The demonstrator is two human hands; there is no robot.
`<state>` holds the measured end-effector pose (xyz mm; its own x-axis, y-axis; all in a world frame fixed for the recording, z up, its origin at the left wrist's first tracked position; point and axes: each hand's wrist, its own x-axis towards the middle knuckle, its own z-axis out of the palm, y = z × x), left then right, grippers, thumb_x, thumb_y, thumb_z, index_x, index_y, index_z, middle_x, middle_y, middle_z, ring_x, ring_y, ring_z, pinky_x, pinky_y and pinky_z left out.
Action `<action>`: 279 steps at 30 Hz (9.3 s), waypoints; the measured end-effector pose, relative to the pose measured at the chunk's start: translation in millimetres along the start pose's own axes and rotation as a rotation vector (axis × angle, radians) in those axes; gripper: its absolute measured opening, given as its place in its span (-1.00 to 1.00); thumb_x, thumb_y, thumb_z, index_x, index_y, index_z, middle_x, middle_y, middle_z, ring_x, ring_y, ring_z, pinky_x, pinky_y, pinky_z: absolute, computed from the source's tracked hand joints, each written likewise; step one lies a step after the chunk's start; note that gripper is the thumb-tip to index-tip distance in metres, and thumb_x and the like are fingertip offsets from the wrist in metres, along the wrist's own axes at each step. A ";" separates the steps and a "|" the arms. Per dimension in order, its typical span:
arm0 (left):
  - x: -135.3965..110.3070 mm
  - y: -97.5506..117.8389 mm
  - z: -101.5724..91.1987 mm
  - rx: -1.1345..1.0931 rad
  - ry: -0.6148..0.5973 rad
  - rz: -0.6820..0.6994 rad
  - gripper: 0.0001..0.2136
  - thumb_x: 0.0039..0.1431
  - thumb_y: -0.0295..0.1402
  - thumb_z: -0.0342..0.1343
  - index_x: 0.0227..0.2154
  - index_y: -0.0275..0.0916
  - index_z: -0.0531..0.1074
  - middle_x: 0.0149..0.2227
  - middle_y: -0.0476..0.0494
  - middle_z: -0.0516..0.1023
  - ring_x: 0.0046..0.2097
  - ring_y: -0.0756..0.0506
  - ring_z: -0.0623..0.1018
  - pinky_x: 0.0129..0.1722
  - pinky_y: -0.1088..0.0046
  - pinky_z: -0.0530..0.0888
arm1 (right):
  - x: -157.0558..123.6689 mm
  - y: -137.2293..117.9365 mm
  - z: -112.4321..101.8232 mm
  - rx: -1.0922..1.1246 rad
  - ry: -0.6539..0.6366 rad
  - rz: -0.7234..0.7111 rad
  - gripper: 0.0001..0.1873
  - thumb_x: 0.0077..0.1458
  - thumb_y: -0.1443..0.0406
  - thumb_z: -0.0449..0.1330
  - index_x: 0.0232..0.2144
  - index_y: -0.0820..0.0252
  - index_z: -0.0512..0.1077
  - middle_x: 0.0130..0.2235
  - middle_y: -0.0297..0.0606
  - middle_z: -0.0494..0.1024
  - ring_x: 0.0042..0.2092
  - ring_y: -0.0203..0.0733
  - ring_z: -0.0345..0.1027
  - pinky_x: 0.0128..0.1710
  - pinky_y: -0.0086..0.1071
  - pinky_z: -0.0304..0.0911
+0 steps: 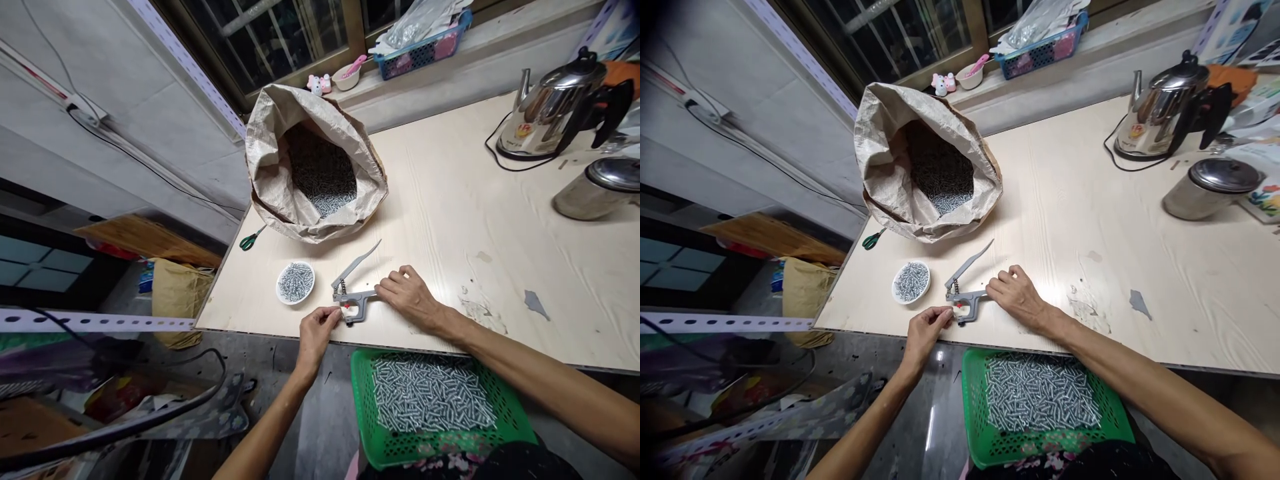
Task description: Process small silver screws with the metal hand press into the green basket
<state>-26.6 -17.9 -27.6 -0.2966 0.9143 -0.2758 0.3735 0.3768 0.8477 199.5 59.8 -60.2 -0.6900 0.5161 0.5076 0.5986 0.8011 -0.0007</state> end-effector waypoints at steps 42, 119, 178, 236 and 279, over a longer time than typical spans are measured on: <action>8.2 13.3 3.2 0.141 -0.382 -0.361 -0.64 -0.32 -0.08 0.30 -0.66 -0.31 0.40 -0.78 0.17 0.18 -0.72 0.14 0.10 -0.70 0.56 -0.02 | -5.4 -2.5 -1.6 0.075 -0.131 -0.008 -0.70 0.29 0.40 -0.09 -0.42 0.15 0.36 -0.43 -0.35 0.43 -0.35 -0.22 0.12 -0.17 -0.21 -0.09; 31.9 49.4 79.2 0.928 -0.334 0.765 -0.82 0.26 -0.28 0.01 -0.29 -0.28 0.43 -0.29 -0.18 0.50 -0.15 -0.16 0.44 -0.18 0.25 0.46 | -2.6 28.3 -14.5 0.278 -0.444 0.150 -0.83 0.19 0.26 0.10 -0.37 0.24 0.41 -0.34 -0.16 0.44 -0.28 -0.14 0.24 -0.27 -0.26 0.20; -3.8 40.9 -47.4 0.912 0.247 0.223 -0.79 0.26 -0.36 -0.04 -0.26 -0.20 0.51 -0.24 -0.13 0.53 -0.22 -0.08 0.52 -0.27 0.46 0.38 | -16.4 1.3 7.2 0.312 -0.172 0.140 -0.83 0.24 0.33 0.01 -0.42 0.14 0.29 -0.38 -0.28 0.41 -0.36 -0.20 0.24 -0.34 -0.31 0.05; -8.8 2.9 15.9 0.032 0.023 -0.047 -0.71 -0.12 -0.15 0.19 -0.49 -0.33 0.52 -0.48 -0.11 0.51 -0.45 -0.01 0.44 -0.48 0.53 0.35 | -13.1 -2.6 -5.9 -0.031 0.089 -0.064 -0.75 0.26 0.42 -0.03 -0.44 0.19 0.34 -0.49 -0.34 0.37 -0.38 -0.23 0.04 -0.27 -0.26 -0.10; -1.0 40.9 4.8 0.712 -0.224 0.034 -0.82 0.05 -0.29 0.17 -0.55 -0.28 0.48 -0.54 -0.05 0.48 -0.45 -0.04 0.46 -0.43 0.48 0.30 | 18.5 34.2 -19.7 0.251 -0.479 0.007 -0.53 -0.17 0.10 0.33 -0.22 0.19 0.36 -0.22 -0.15 0.41 -0.19 -0.06 0.21 -0.26 -0.25 0.10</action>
<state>-6.7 -2.7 5.2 -0.1174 0.9068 -0.4049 0.8804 0.2837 0.3800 215.2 90.8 -33.9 -0.8295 0.5556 0.0571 0.5290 0.8144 -0.2384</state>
